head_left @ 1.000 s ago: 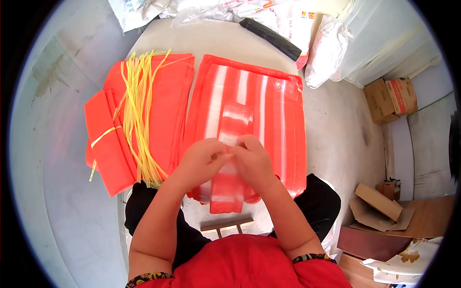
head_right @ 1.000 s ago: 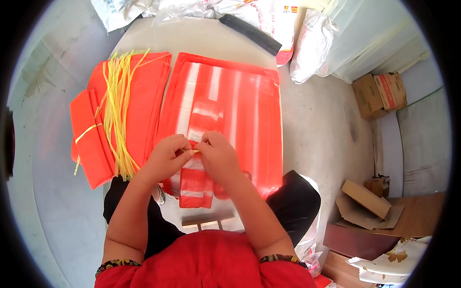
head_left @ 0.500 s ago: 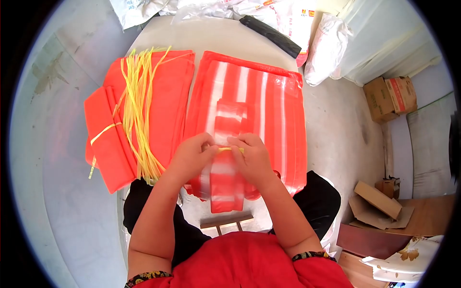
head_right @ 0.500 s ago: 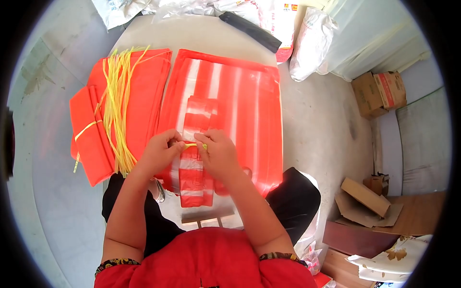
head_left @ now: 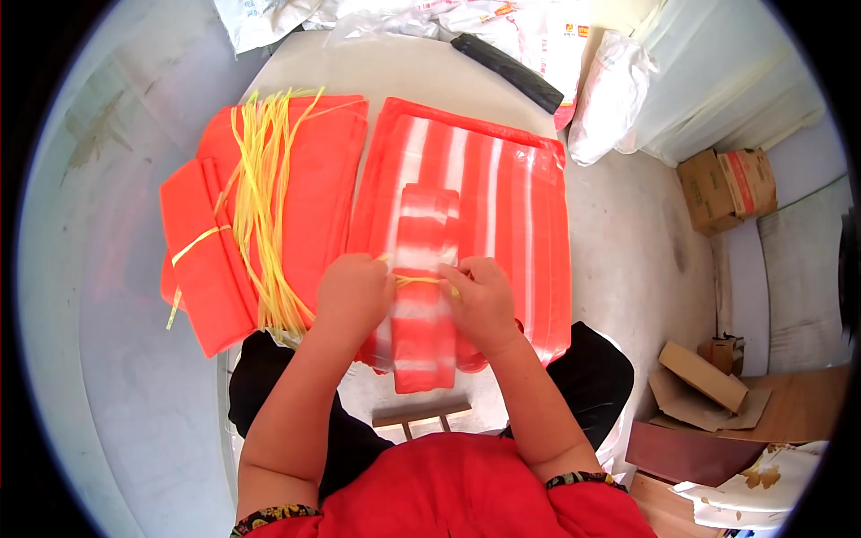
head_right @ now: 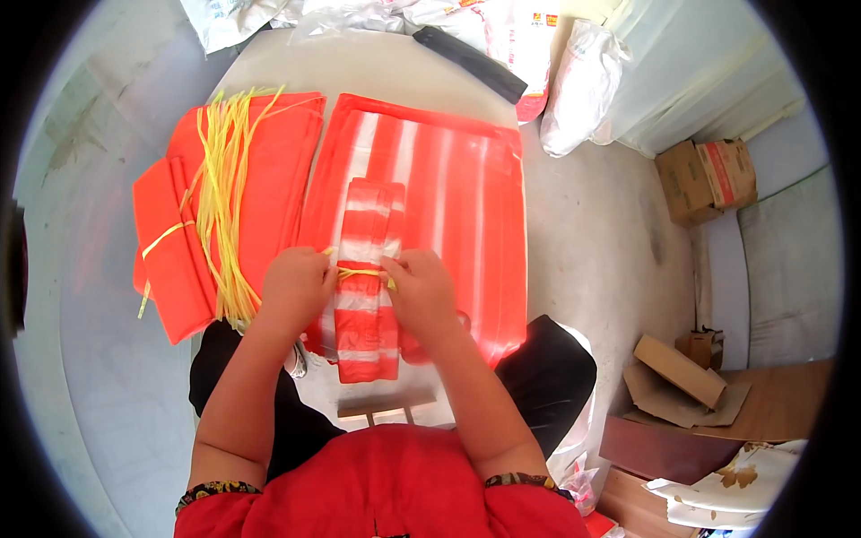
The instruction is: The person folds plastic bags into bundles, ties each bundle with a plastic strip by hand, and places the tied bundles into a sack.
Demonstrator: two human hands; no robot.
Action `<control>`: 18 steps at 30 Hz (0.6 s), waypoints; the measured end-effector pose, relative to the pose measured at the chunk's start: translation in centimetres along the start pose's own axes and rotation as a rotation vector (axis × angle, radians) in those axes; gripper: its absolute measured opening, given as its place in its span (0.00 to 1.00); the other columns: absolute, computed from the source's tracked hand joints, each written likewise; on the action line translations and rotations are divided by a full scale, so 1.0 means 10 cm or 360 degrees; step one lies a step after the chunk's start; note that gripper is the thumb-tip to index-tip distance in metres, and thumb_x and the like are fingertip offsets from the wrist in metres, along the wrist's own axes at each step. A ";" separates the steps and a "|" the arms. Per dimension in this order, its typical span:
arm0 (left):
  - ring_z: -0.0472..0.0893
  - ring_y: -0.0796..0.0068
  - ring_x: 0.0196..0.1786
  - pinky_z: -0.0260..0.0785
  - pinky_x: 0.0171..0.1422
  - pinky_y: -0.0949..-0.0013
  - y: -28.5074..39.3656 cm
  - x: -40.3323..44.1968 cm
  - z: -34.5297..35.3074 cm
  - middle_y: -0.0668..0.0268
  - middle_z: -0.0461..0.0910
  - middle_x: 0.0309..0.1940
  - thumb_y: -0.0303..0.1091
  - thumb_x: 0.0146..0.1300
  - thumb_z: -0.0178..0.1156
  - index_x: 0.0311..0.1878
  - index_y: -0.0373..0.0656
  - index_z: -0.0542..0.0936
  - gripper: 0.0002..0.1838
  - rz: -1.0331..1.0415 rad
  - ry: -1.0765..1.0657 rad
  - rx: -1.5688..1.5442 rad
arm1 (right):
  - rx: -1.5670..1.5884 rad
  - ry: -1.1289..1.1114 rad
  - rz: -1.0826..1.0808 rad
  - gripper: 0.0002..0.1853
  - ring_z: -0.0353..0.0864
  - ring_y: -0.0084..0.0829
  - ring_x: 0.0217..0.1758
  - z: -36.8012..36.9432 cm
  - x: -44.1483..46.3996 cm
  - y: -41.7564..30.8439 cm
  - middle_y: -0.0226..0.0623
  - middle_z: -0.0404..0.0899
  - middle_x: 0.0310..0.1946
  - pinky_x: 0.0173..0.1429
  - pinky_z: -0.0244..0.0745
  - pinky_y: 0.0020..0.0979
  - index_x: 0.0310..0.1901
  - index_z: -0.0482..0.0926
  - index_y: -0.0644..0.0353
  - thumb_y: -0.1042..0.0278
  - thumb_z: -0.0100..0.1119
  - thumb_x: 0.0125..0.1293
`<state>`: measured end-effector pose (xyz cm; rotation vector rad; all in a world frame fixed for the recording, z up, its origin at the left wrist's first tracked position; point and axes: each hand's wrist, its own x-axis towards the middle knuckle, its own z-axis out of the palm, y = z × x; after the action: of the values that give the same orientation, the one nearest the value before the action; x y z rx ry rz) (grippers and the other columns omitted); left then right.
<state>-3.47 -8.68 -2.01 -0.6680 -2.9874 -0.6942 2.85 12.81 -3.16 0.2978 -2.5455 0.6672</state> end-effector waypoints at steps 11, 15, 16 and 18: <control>0.83 0.56 0.41 0.77 0.46 0.56 0.05 -0.03 -0.04 0.61 0.83 0.29 0.33 0.60 0.70 0.25 0.41 0.85 0.10 0.0285 0.0266 0.0095 | 0.0839 -0.0435 0.0710 0.12 0.77 0.31 0.27 0.11 0.24 -0.14 0.38 0.79 0.26 0.34 0.73 0.33 0.33 0.83 0.64 0.67 0.65 0.73; 0.81 0.56 0.47 0.74 0.54 0.56 -0.01 -0.04 -0.03 0.62 0.83 0.35 0.32 0.58 0.72 0.26 0.41 0.87 0.08 0.0258 0.0333 0.0028 | 0.1210 -0.0521 0.1200 0.14 0.74 0.19 0.30 0.03 0.34 -0.27 0.29 0.76 0.23 0.34 0.70 0.28 0.33 0.82 0.65 0.64 0.66 0.75; 0.80 0.56 0.50 0.73 0.56 0.56 0.00 -0.05 -0.10 0.62 0.83 0.38 0.31 0.58 0.72 0.27 0.41 0.87 0.07 0.0260 0.0405 -0.0091 | 0.1269 -0.0542 0.1246 0.15 0.73 0.15 0.32 0.01 0.35 -0.27 0.24 0.75 0.25 0.35 0.69 0.26 0.31 0.80 0.64 0.64 0.66 0.75; 0.79 0.57 0.55 0.72 0.60 0.56 0.00 -0.06 -0.17 0.62 0.84 0.43 0.31 0.58 0.73 0.30 0.41 0.89 0.05 0.0269 0.0510 -0.0264 | 0.1266 -0.0546 0.1216 0.15 0.74 0.13 0.34 0.02 0.32 -0.26 0.21 0.76 0.28 0.37 0.70 0.25 0.31 0.80 0.64 0.64 0.67 0.75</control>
<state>-3.05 -9.66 -0.55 -0.7263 -2.5709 -0.9426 0.84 10.25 -0.67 -0.3758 -2.5367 2.0669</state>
